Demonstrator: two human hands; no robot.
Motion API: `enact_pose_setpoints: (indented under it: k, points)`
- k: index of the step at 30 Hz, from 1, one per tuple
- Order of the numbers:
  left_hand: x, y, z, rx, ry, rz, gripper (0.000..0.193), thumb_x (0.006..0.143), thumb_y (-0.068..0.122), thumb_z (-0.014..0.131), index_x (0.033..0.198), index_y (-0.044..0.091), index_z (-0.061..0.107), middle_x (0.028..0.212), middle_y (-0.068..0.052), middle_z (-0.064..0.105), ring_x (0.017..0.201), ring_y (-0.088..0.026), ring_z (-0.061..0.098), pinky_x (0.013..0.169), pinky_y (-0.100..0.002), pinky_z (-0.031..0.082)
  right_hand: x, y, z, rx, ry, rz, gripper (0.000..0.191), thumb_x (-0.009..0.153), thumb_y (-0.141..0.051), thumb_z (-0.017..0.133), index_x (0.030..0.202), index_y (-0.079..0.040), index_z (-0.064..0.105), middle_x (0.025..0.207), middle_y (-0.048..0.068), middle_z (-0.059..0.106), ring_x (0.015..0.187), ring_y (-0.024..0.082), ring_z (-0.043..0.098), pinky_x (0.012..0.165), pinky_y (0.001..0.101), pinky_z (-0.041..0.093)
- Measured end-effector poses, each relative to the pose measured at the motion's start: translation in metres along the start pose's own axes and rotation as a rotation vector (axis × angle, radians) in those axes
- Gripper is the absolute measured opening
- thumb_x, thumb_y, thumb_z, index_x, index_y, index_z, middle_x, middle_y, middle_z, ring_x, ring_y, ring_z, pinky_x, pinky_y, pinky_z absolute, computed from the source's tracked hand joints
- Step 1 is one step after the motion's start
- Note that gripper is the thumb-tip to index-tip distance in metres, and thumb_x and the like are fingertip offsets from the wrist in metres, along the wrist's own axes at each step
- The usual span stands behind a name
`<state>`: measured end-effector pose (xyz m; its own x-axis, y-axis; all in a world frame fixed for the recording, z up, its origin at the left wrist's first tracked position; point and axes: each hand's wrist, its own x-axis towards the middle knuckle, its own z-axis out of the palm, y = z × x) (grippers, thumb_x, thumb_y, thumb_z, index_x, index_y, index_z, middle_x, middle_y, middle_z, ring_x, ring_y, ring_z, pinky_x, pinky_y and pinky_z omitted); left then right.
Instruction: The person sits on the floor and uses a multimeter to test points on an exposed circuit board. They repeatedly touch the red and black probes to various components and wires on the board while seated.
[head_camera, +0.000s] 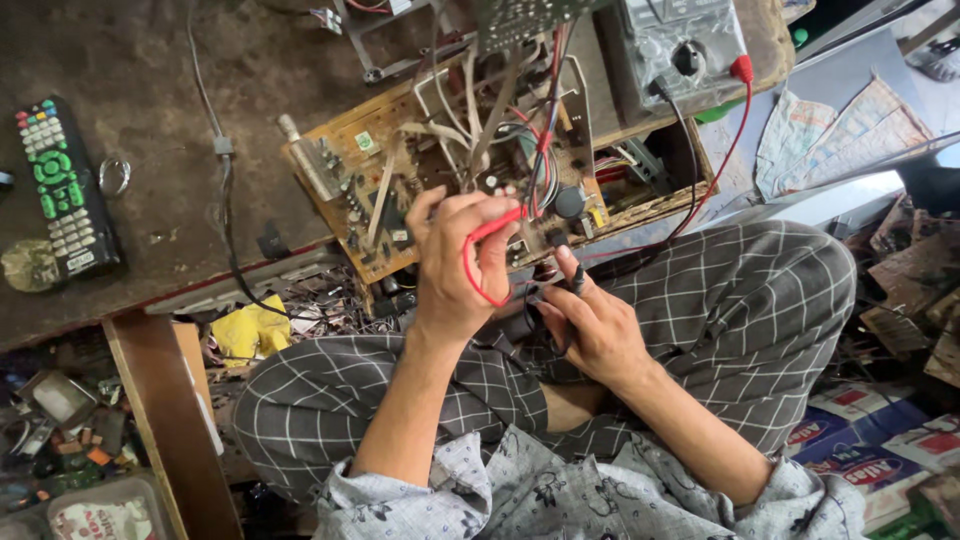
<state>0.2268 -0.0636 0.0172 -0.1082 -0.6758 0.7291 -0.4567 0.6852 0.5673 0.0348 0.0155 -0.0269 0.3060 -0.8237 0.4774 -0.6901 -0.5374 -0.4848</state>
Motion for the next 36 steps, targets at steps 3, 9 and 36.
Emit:
enact_pose_setpoints:
  k: [3, 9, 36]
  points:
    - [-0.003, -0.005, 0.002, -0.01, 0.003, -0.054, 0.033, 0.099, 0.004, 0.074, 0.124, 0.009, 0.053, 0.111, -0.005, 0.067, 0.105, -0.025, 0.064, 0.104, -0.045, 0.043, 0.004, -0.006, -0.001, -0.01, 0.003, 0.012, 0.034, 0.086, -0.006, 0.082, 0.114, -0.005, 0.063, 0.145, 0.03, 0.055, 0.102, 0.038, 0.073, 0.081, 0.04, 0.061]
    - [-0.006, -0.01, 0.002, -0.011, -0.01, -0.008, 0.034, 0.099, 0.004, 0.073, 0.123, 0.01, 0.05, 0.114, -0.003, 0.068, 0.108, -0.028, 0.064, 0.101, -0.045, 0.045, 0.015, -0.02, -0.012, 0.025, -0.042, 0.084, 0.037, 0.086, -0.006, 0.081, 0.117, -0.006, 0.061, 0.144, 0.027, 0.057, 0.103, 0.038, 0.073, 0.081, 0.0401, 0.061]
    - [0.0, -0.006, -0.013, -0.089, -0.114, -0.047, 0.038, 0.099, 0.002, 0.073, 0.127, 0.007, 0.047, 0.114, -0.016, 0.064, 0.107, -0.037, 0.066, 0.093, -0.045, 0.056, 0.056, -0.045, -0.018, -0.031, -0.237, 0.102, 0.025, 0.088, -0.013, 0.076, 0.105, -0.006, 0.058, 0.151, 0.032, 0.046, 0.097, 0.042, 0.071, 0.072, 0.0425, 0.06]
